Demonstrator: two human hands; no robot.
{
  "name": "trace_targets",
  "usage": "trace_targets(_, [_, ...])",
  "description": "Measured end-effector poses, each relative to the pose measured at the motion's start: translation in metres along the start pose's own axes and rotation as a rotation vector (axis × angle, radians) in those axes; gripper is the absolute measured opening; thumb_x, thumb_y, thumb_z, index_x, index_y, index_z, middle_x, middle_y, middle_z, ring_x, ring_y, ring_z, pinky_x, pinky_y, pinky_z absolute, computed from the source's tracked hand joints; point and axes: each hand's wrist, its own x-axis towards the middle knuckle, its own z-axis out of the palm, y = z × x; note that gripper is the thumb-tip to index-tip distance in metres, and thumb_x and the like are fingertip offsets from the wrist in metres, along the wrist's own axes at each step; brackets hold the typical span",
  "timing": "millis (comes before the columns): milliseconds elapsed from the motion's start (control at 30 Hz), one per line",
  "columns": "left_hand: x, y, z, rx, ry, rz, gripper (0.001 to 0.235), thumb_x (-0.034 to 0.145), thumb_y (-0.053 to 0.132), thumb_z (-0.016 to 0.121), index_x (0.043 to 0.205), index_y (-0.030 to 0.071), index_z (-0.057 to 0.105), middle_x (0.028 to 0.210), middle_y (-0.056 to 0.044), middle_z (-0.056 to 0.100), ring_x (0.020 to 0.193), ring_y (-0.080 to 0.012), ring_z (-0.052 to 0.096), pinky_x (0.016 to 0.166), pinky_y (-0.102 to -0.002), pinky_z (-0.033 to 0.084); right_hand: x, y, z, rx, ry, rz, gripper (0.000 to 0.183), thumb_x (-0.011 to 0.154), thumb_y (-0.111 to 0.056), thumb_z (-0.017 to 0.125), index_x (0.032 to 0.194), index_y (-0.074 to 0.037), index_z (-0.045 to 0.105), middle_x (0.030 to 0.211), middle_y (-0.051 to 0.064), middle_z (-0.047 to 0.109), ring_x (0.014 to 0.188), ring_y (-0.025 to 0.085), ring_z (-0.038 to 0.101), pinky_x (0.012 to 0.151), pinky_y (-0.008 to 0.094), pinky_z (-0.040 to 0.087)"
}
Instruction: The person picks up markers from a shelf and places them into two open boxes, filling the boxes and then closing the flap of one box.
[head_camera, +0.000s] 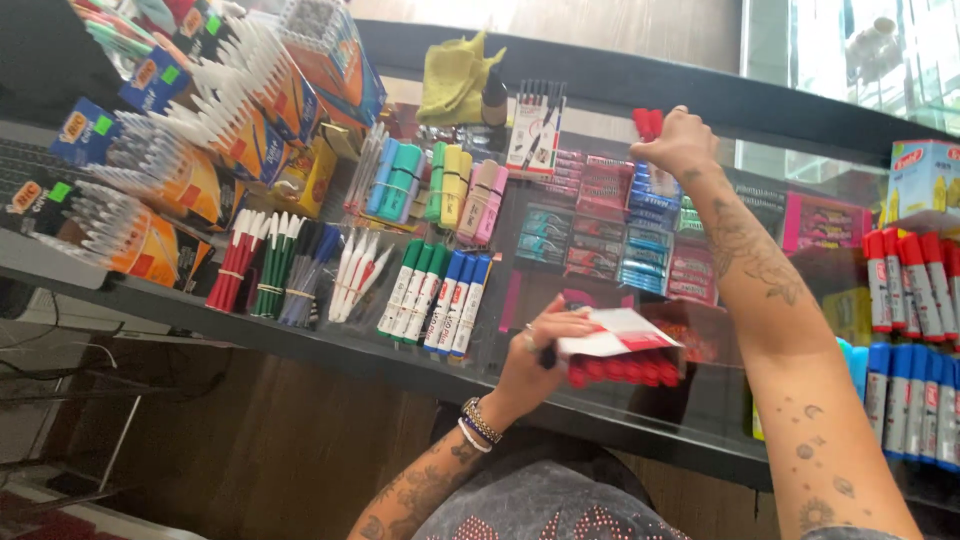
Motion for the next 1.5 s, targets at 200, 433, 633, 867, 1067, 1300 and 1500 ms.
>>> trace_targets(200, [-0.004,0.001,-0.023,-0.007,0.109,-0.004,0.03,0.086,0.005,0.09,0.109,-0.002,0.072,0.111,-0.02,0.07,0.11,-0.0352,0.075,0.114,-0.056,0.052,0.007,0.031,0.029,-0.2,0.009,-0.049,0.064,0.082,-0.051,0.083,0.121,-0.001,0.077,0.121,0.024,0.081,0.117,0.048,0.075,0.096,0.061,0.059])
trace_targets(433, [0.001,0.017,0.003,-0.305,0.077,-0.02,0.048,0.079,0.005,0.094,0.108,-0.001,0.056,0.123,-0.027,0.072,0.123,-0.0459,0.071,0.126,-0.06,0.039,-0.087,0.021,-0.028,0.104,0.082,-0.26,0.035,0.101,-0.024,0.065,0.124,0.002,0.058,0.105,0.035,0.074,0.107,0.06,0.072,0.089,0.071,0.053])
trace_targets(633, [0.025,0.06,0.009,-0.281,0.488,0.221,0.045,0.087,-0.008,0.086,0.117,0.002,0.054,0.121,-0.023,0.064,0.119,-0.0382,0.074,0.113,-0.051,0.064,-0.237,0.008,-0.108,0.608,0.088,-0.756,0.009,0.109,-0.006,0.062,0.117,-0.004,0.062,0.109,0.01,0.065,0.094,0.022,0.064,0.089,0.039,0.052])
trace_targets(867, [0.043,0.071,0.006,-0.377,0.417,0.205,0.041,0.099,0.008,0.082,0.12,0.012,0.046,0.133,-0.017,0.064,0.13,-0.0409,0.066,0.126,-0.064,0.049,-0.316,0.017,-0.131,0.763,0.113,-0.773,0.027,0.1,-0.002,0.067,0.115,-0.01,0.045,0.106,0.014,0.072,0.095,0.022,0.073,0.083,0.033,0.057])
trace_targets(1067, [0.008,0.025,0.015,-0.629,0.357,-0.087,0.039,0.104,0.004,0.073,0.14,0.015,0.063,0.143,-0.01,0.066,0.139,-0.0333,0.061,0.122,-0.061,0.049,-0.335,0.026,-0.131,0.61,0.208,-0.76,0.008,0.101,-0.009,0.069,0.105,-0.008,0.061,0.106,0.011,0.074,0.087,0.021,0.076,0.083,0.032,0.06])
trace_targets(1300, [0.005,0.038,0.02,-1.036,0.088,-0.485,0.048,0.111,0.013,0.065,0.157,0.014,0.051,0.174,-0.017,0.043,0.129,-0.0224,0.059,0.088,-0.033,0.051,-0.332,0.031,-0.102,0.648,-0.047,-0.684,0.018,0.105,-0.019,0.058,0.113,-0.006,0.067,0.122,0.003,0.081,0.051,0.006,0.078,0.053,0.02,0.064])
trace_targets(1500, [-0.01,0.024,0.032,-1.09,0.225,-0.659,0.061,0.096,-0.016,0.067,0.147,0.015,0.054,0.139,-0.011,0.065,0.136,-0.0316,0.061,0.115,-0.046,0.056,-0.354,0.038,-0.101,0.748,-0.066,-0.613,0.044,0.098,-0.024,0.068,0.138,-0.005,0.068,0.085,-0.001,0.081,0.074,0.009,0.079,0.068,0.023,0.064])
